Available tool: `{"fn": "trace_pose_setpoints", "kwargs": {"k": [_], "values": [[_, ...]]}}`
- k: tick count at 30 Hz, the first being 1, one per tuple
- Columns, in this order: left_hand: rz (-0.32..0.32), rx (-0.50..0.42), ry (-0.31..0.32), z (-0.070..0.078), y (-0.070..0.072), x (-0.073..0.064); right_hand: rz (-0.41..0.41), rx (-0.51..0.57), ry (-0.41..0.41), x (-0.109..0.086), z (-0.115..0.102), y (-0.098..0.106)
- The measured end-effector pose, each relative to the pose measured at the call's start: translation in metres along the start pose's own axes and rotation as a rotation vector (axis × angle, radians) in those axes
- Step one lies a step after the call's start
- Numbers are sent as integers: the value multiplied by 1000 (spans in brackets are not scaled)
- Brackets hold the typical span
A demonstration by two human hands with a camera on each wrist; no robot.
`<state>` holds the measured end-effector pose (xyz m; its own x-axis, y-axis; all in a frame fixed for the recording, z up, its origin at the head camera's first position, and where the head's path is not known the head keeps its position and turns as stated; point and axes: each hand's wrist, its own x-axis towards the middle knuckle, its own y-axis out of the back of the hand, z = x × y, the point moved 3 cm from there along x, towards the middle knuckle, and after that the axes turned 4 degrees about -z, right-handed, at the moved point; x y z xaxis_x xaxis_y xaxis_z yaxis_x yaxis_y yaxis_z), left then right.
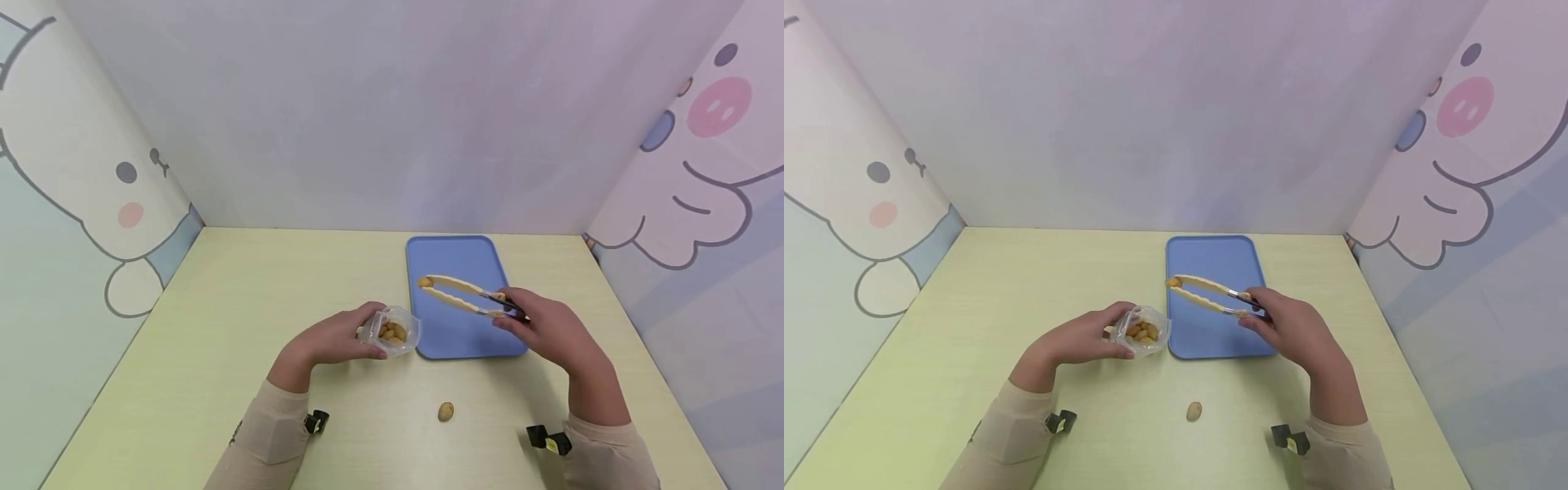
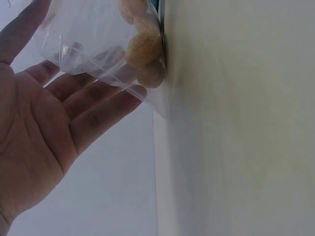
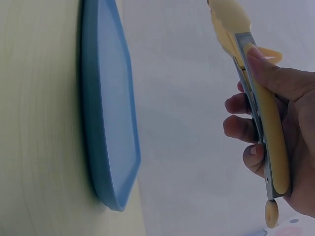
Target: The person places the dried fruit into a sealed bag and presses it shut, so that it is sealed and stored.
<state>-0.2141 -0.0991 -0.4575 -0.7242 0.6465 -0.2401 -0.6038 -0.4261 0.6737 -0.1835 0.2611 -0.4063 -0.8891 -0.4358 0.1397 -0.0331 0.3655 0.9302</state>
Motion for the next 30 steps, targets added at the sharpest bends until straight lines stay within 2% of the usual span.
{"fn": "trace_pose_setpoints", "kwargs": {"k": [20, 30], "values": [[-9, -32, -8, 1, -1, 0, 0, 32, 134, 2, -16, -2], [-10, -4, 10, 1, 0, 0, 2, 25, 207, 1, -22, -5]]}}
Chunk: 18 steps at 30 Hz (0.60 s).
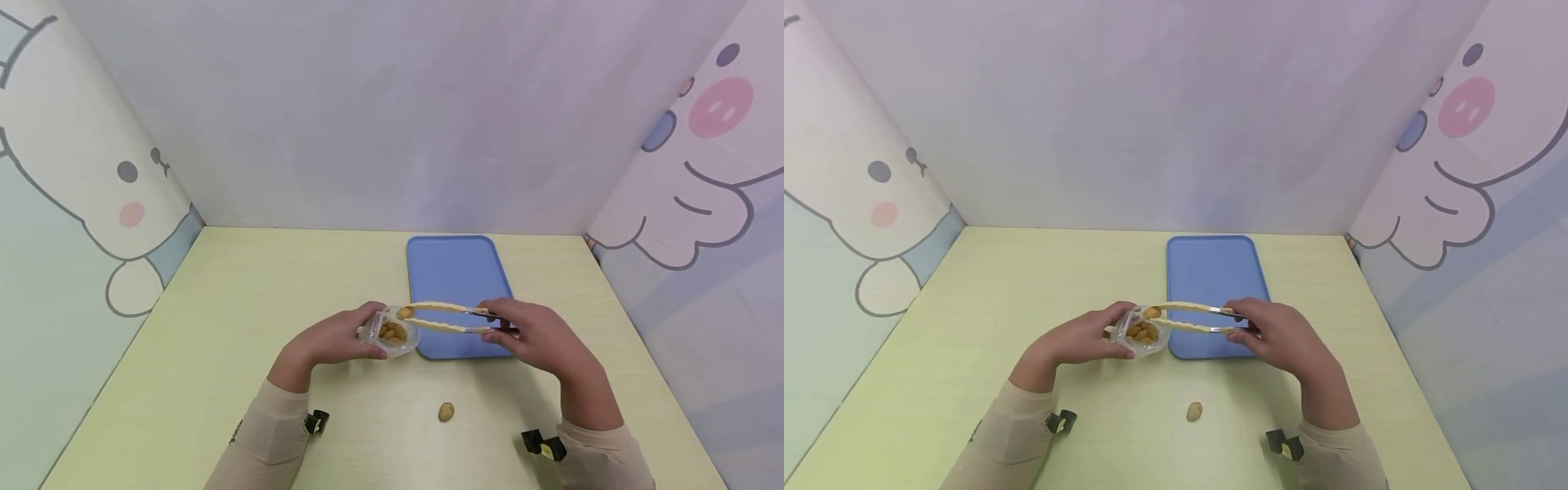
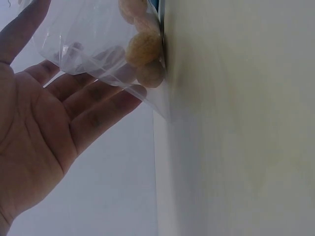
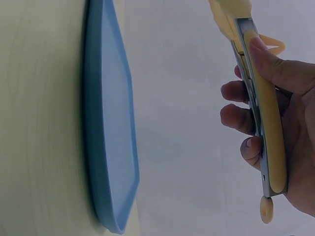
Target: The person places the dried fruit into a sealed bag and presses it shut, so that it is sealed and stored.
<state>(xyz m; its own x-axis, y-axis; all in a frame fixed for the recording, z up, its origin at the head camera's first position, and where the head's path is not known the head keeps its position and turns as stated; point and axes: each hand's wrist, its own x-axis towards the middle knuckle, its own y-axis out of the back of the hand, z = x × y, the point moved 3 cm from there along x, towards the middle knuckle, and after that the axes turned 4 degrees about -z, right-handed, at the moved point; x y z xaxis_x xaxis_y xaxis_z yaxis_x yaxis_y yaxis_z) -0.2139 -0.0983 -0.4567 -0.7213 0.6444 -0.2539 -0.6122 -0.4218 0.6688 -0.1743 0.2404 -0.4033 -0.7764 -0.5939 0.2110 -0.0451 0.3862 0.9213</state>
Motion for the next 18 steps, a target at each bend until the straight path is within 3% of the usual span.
{"fn": "trace_pose_setpoints", "kwargs": {"k": [7, 18], "values": [[3, -2, -11, 0, 0, 0, -20, -21, 19, 2, -4, -3], [-1, -9, -3, 1, 0, -1, -59, -6, -19, 2, -6, -4]]}}
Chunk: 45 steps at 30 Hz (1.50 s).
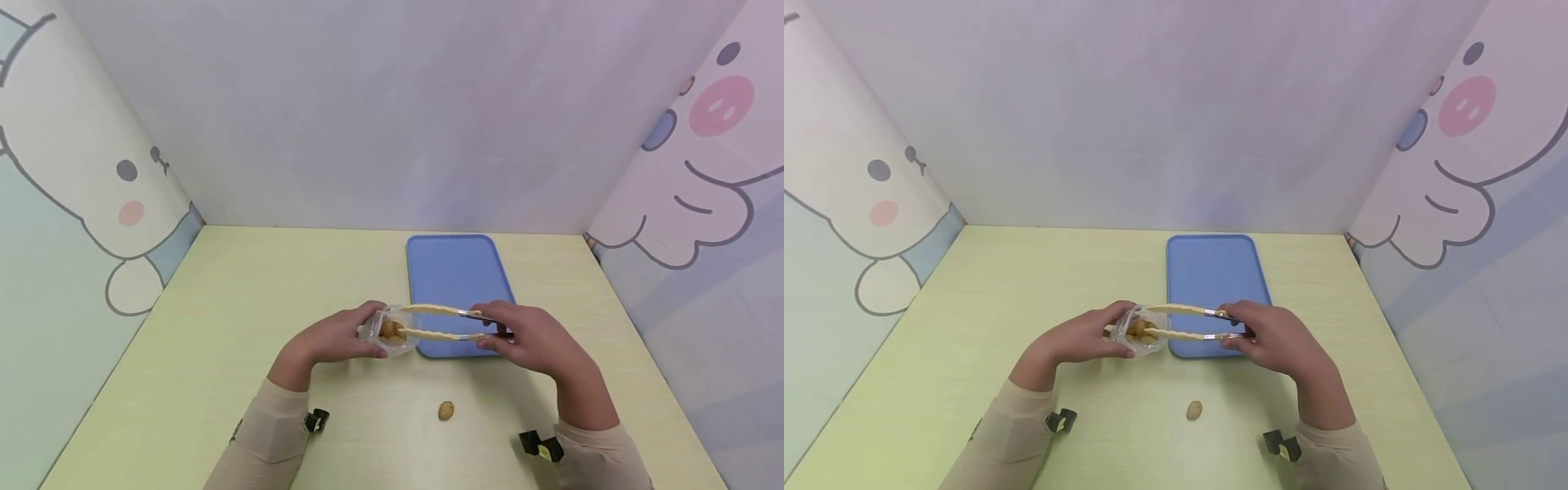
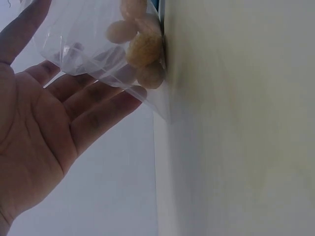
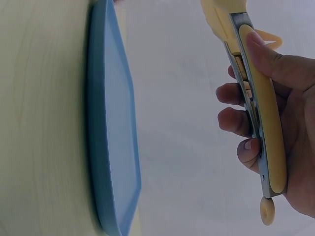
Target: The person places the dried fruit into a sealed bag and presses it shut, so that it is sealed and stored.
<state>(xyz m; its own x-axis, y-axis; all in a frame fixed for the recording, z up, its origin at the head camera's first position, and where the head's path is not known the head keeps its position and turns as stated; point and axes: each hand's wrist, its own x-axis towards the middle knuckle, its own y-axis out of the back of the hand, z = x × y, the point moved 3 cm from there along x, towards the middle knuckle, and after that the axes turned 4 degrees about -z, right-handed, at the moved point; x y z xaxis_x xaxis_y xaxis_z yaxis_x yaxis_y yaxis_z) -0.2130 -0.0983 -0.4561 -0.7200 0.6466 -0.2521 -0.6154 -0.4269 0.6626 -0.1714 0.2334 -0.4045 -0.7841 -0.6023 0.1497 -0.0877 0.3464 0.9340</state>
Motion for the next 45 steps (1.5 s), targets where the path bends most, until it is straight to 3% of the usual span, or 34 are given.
{"fn": "trace_pose_setpoints", "kwargs": {"k": [18, 25, 34, 45], "values": [[-3, -8, 21, -1, -1, 1, 6, 46, -180, -1, 15, 4], [-1, -5, 14, 0, -1, 1, 6, 36, -329, -2, 22, 6], [3, 1, 8, -1, -1, 1, 43, -32, -439, -5, 34, 11], [4, 8, 14, 0, 0, 0, 41, -3, -709, -24, 72, 21]]}}
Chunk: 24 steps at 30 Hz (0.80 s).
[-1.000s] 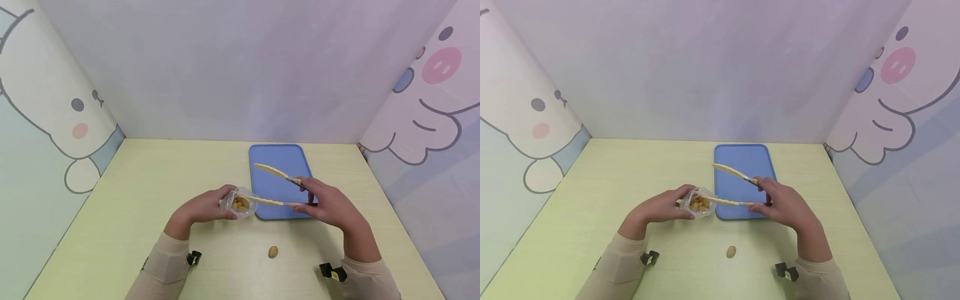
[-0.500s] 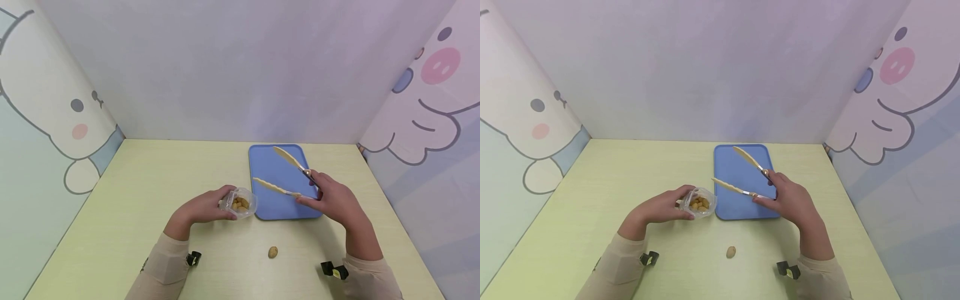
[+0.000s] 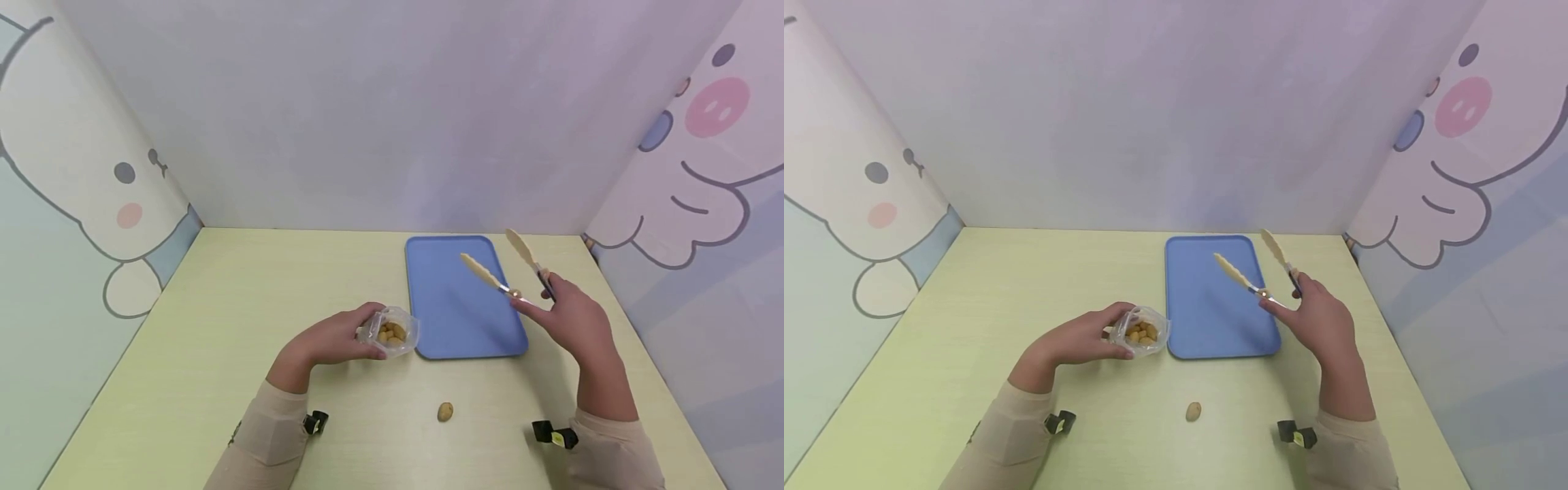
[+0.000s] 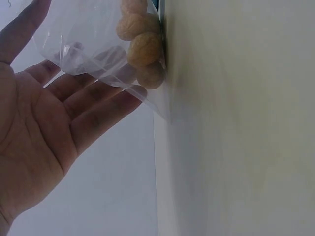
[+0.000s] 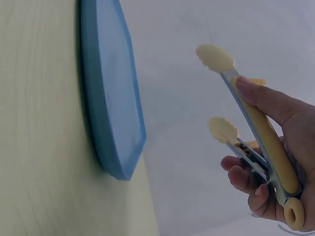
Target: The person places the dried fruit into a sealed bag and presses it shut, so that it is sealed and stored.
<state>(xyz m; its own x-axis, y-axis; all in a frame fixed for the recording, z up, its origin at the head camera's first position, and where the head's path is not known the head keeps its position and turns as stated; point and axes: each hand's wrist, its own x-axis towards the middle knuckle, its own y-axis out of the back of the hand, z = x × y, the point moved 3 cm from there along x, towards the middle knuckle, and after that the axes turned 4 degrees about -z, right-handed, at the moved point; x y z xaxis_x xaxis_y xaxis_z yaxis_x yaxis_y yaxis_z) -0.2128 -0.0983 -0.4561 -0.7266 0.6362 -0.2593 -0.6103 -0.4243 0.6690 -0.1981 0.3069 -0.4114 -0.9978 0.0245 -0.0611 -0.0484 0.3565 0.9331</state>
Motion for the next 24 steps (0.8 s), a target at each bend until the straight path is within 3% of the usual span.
{"fn": "trace_pose_setpoints", "kwargs": {"k": [5, 11, 19, 24], "values": [[-2, -5, -4, 0, 0, 0, -29, 19, -133, 1, 25, 3], [0, 4, 4, 0, 0, 0, -105, -31, -242, 2, 52, 1], [1, -7, -6, 0, 0, 0, -243, -71, -289, 4, 64, -7], [-4, -16, -5, -1, -1, 0, -273, -72, -278, 4, 67, -14]]}}
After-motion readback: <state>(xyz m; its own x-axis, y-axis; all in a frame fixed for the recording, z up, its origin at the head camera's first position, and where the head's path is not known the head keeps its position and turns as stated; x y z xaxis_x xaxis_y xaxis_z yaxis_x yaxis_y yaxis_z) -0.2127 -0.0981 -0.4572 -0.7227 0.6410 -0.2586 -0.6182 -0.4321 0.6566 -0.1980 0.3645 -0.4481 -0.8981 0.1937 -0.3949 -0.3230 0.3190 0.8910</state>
